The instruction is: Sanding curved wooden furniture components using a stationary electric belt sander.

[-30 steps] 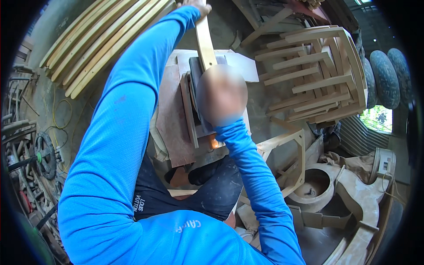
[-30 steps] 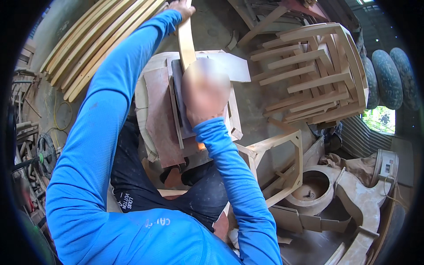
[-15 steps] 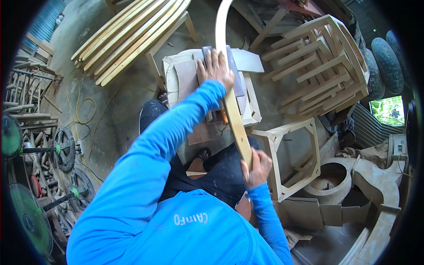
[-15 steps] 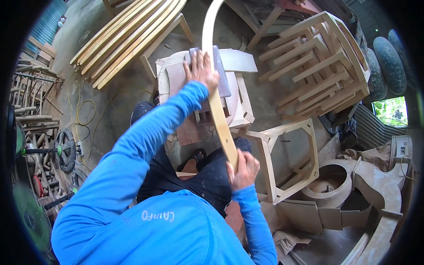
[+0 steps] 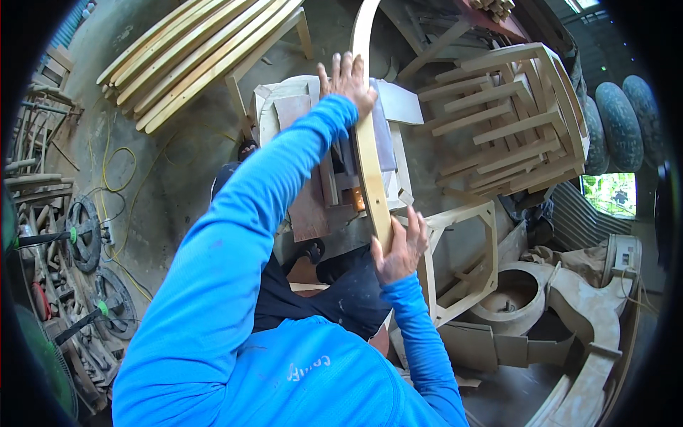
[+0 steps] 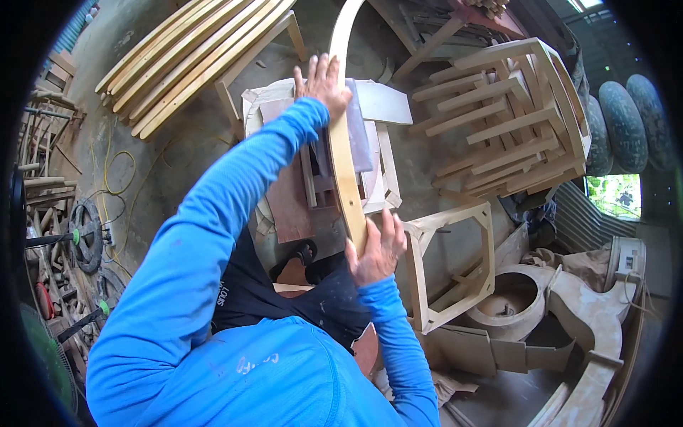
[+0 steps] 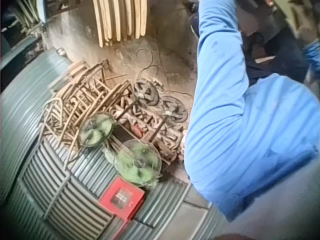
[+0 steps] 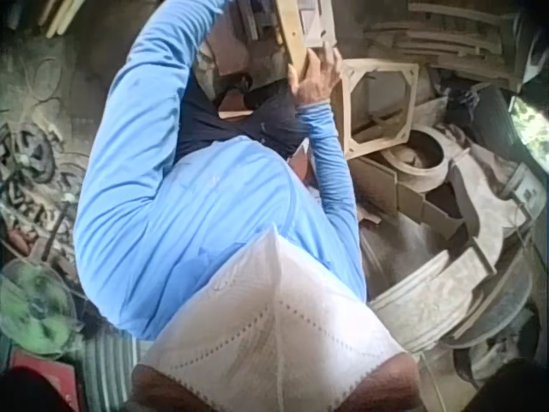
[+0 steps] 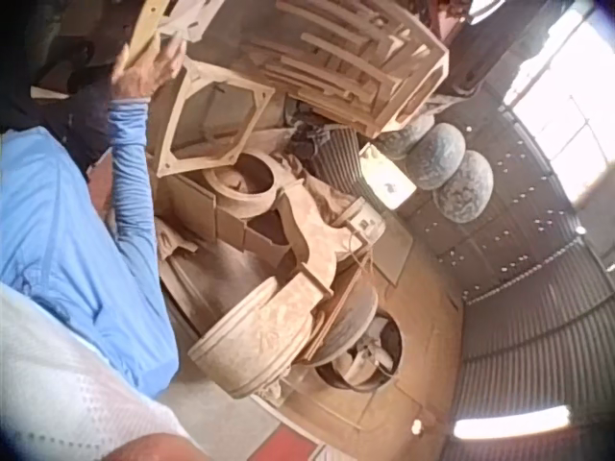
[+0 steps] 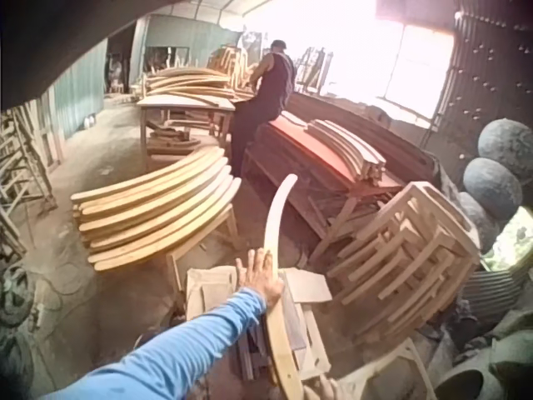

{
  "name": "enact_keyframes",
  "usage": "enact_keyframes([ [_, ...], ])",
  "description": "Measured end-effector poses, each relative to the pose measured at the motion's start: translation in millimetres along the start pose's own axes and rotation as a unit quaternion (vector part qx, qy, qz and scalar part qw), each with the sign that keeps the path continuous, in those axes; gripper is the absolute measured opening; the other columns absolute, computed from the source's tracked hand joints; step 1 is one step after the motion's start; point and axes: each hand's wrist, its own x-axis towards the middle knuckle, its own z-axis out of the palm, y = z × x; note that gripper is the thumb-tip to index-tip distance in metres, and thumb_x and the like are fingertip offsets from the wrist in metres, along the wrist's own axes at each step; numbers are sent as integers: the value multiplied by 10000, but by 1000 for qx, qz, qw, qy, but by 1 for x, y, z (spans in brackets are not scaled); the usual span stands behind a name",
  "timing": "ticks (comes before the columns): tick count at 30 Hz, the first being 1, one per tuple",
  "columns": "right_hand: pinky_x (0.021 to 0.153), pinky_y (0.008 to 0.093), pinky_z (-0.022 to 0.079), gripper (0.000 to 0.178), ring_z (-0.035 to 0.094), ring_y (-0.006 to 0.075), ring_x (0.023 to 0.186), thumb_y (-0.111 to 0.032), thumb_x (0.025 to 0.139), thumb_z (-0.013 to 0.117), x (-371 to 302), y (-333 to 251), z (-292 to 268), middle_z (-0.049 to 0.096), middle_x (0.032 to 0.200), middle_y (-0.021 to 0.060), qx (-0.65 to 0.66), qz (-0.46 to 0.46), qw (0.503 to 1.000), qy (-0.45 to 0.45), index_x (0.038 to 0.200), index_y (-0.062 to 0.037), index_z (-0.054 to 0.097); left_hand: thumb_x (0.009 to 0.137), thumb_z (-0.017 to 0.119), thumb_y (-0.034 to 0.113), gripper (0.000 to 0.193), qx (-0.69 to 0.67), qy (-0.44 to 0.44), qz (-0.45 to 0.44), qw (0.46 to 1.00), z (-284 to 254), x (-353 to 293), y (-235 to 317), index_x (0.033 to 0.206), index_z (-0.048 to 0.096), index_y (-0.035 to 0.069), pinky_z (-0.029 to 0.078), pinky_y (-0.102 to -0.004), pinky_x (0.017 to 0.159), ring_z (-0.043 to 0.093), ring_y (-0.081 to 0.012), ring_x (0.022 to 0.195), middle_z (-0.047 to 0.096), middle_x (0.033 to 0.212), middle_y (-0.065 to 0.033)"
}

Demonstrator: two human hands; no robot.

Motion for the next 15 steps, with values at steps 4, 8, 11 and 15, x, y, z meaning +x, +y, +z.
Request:
enact_keyframes([
  [4,1184,531,234,566,314,412,1438,-289,793,767,83,-12,28,411,1529,197,-15,-22,999,24,1269,-31,600,925,535,456,821,-19,2,-17,1000,12,85,-34,1626,234,151,26,-600,1254,153,-327,1574,201,1695,-135],
  [8,1171,540,246,571,334,408,1418,-321,803,761,157,-8,53,431,1500,194,-30,-51,997,48,1251,-7,596,911,511,471,842,-21,-33,-32,999,-1,157,-40,1629,222,140,134,-546,1259,218,-332,1546,254,1662,-147],
  [11,1167,536,250,568,349,402,1409,-326,814,757,209,-17,76,451,1475,196,-15,-68,995,65,1245,7,597,887,512,433,853,-95,-360,2,928,-40,222,-65,1618,234,94,98,-558,1266,198,-336,1552,264,1659,-136],
  [15,1170,528,245,554,339,396,1419,-331,840,742,250,-22,92,442,1471,204,-16,-65,996,63,1248,16,601,870,556,416,879,-73,-82,-73,991,-28,230,-72,1618,224,95,101,-544,1270,183,-345,1559,236,1674,-150],
])
